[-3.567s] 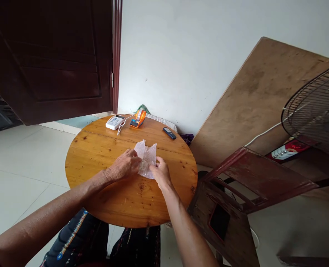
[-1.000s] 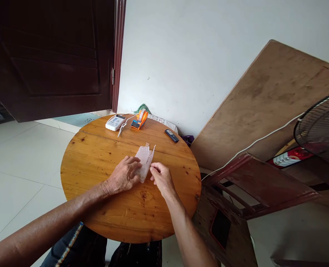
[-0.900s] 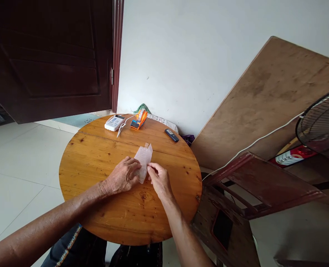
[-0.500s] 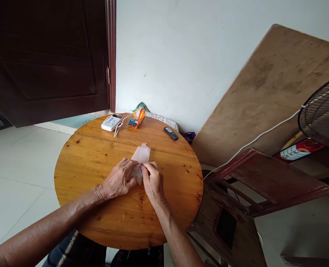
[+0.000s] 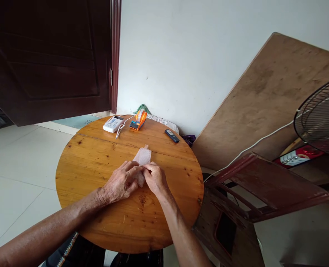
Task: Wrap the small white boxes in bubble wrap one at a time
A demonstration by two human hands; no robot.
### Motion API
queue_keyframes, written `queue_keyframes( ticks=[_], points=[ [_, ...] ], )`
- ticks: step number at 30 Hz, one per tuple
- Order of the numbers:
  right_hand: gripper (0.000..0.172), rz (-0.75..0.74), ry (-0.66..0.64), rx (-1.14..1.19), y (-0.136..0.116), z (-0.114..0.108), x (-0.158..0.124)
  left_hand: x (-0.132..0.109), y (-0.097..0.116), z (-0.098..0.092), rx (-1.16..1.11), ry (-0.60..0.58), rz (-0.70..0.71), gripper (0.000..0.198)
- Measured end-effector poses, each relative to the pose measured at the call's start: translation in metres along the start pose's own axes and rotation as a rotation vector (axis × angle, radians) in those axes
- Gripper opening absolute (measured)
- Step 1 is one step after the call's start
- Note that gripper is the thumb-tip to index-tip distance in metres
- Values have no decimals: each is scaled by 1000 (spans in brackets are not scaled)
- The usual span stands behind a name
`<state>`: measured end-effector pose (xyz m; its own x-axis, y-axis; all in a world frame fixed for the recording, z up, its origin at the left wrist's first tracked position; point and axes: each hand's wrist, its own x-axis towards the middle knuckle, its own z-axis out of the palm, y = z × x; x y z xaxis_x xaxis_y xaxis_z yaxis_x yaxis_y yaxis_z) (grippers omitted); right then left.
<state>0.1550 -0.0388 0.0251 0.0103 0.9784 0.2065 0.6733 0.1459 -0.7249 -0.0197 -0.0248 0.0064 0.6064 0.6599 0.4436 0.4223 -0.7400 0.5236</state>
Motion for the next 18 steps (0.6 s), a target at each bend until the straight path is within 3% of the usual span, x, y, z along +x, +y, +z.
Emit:
queue_keyframes(
  ticks=[8, 12, 15, 18],
  points=[
    [28, 146, -266, 187, -7, -18, 15, 6, -1, -9, 134, -111, 106, 49],
    [26, 188, -330, 229, -5, -27, 18, 9, 2, -13, 106, -135, 110, 37],
    [26, 246, -162, 270, 5, -32, 19, 10, 3, -13, 96, -131, 90, 30],
    [29, 405, 51, 311, 17, -31, 25, 11, 5, -12, 97, -121, 82, 27]
  ],
)
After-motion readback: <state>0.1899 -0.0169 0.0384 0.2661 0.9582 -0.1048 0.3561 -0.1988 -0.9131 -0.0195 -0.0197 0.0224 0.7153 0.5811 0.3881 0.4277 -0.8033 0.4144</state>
